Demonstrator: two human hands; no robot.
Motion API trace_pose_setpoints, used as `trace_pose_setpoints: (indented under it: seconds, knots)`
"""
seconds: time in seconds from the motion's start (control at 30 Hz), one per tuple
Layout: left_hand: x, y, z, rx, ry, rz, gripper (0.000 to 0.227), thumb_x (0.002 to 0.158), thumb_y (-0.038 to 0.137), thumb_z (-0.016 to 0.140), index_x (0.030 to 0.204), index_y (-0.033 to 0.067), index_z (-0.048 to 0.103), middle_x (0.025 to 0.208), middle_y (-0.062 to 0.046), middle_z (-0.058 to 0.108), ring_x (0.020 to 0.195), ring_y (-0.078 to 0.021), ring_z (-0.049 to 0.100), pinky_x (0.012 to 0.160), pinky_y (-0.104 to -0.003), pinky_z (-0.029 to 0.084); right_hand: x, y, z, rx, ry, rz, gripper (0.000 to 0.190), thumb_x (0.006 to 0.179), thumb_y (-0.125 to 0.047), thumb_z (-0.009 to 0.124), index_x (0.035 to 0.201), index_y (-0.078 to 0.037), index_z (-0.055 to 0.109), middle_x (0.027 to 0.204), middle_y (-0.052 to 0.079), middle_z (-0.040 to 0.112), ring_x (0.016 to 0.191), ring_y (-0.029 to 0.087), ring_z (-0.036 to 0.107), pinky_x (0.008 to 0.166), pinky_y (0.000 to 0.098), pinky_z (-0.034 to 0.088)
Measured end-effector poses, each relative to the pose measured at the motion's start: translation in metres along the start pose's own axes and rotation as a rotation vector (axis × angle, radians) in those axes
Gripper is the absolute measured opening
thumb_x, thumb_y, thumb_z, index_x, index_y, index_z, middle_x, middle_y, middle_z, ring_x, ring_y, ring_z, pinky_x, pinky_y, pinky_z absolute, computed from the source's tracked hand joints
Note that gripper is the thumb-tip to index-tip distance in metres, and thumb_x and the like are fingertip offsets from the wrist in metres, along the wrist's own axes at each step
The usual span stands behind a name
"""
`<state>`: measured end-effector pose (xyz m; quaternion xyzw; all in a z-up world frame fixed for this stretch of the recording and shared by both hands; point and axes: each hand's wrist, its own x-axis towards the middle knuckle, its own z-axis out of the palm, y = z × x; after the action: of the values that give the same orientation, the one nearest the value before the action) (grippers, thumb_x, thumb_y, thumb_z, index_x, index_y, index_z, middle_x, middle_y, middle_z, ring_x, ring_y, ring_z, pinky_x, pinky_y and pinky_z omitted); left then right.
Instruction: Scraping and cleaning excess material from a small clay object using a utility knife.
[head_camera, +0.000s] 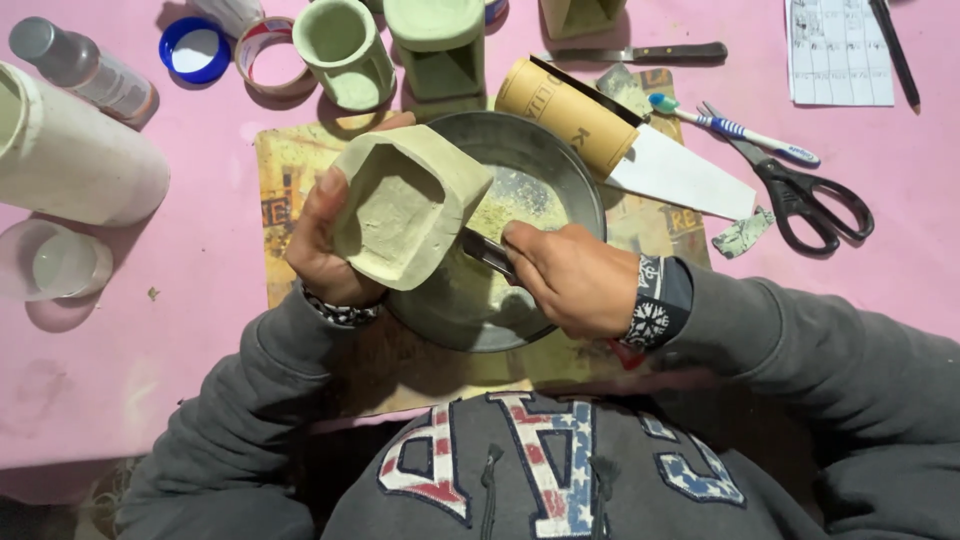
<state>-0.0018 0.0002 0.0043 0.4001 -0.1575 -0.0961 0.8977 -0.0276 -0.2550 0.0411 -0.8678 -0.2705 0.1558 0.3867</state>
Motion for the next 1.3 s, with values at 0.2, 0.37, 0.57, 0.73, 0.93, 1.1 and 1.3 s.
trace_pose_setpoints:
  seconds: [0.2, 0.37, 0.57, 0.73, 0.93, 1.1, 1.3]
  knots:
    - [0.006, -0.003, 0.0, -0.075, 0.002, 0.035, 0.069, 0.109, 0.038, 0.044, 0.157, -0.0111, 0.038, 0.147, -0.021, 0.054, 0.136, -0.0281, 0.056, 0.121, -0.041, 0.044, 0.003, -0.011, -0.023, -0.063, 0.013, 0.11, 0.018, 0.104, -0.019, 0.044, 0.105, -0.005, 0.056, 0.055, 0.02, 0.057, 0.046, 0.038, 0.062, 0.046, 0.0475, 0.048]
    - [0.003, 0.0, -0.002, -0.081, -0.015, 0.003, 0.07, 0.109, 0.038, 0.044, 0.159, -0.0112, 0.038, 0.145, -0.022, 0.055, 0.134, -0.0281, 0.056, 0.12, -0.04, 0.043, 0.005, -0.025, -0.012, 0.044, -0.103, 0.216, 0.019, 0.103, -0.022, 0.043, 0.101, -0.006, 0.054, 0.053, 0.017, 0.06, 0.045, 0.035, 0.064, 0.044, 0.0464, 0.05]
    - [0.002, -0.007, -0.009, -0.116, -0.003, 0.015, 0.068, 0.11, 0.037, 0.044, 0.156, -0.012, 0.038, 0.151, -0.022, 0.053, 0.136, -0.0281, 0.055, 0.121, -0.04, 0.042, -0.003, -0.009, -0.017, -0.049, -0.037, 0.013, 0.017, 0.102, -0.02, 0.048, 0.103, -0.005, 0.055, 0.06, 0.021, 0.061, 0.056, 0.044, 0.063, 0.051, 0.0508, 0.049]
    - [0.007, 0.003, -0.003, -0.151, 0.005, 0.023, 0.069, 0.109, 0.04, 0.043, 0.158, -0.0093, 0.038, 0.155, -0.021, 0.052, 0.137, -0.0287, 0.055, 0.122, -0.042, 0.043, 0.002, -0.021, -0.024, -0.075, -0.075, 0.17, 0.018, 0.104, -0.022, 0.046, 0.103, -0.007, 0.055, 0.059, 0.023, 0.06, 0.056, 0.044, 0.065, 0.054, 0.052, 0.049]
    - [0.006, 0.005, -0.001, -0.032, 0.014, 0.036, 0.074, 0.109, 0.041, 0.046, 0.16, -0.012, 0.037, 0.146, -0.023, 0.054, 0.135, -0.0277, 0.056, 0.119, -0.04, 0.045, 0.004, -0.011, -0.024, -0.015, -0.03, -0.043, 0.016, 0.105, -0.02, 0.047, 0.104, -0.005, 0.055, 0.063, 0.02, 0.061, 0.057, 0.042, 0.064, 0.052, 0.0508, 0.049]
    - [0.01, 0.023, 0.017, 0.476, -0.069, 0.079, 0.089, 0.1, 0.053, 0.054, 0.159, -0.0113, 0.038, 0.14, -0.024, 0.06, 0.129, -0.0282, 0.06, 0.113, -0.036, 0.049, -0.006, -0.021, -0.047, -0.298, -0.114, -0.029, 0.019, 0.1, -0.027, 0.052, 0.11, -0.013, 0.058, 0.058, 0.013, 0.063, 0.049, 0.033, 0.063, 0.048, 0.048, 0.048]
    - [0.008, 0.029, 0.032, 0.801, -0.114, 0.107, 0.09, 0.095, 0.058, 0.059, 0.154, -0.0084, 0.044, 0.14, -0.022, 0.061, 0.131, -0.0264, 0.061, 0.116, -0.034, 0.047, -0.011, -0.009, -0.016, -0.574, 0.138, -0.229, 0.021, 0.1, -0.034, 0.059, 0.11, -0.015, 0.061, 0.088, 0.01, 0.058, 0.065, 0.031, 0.062, 0.05, 0.0447, 0.049]
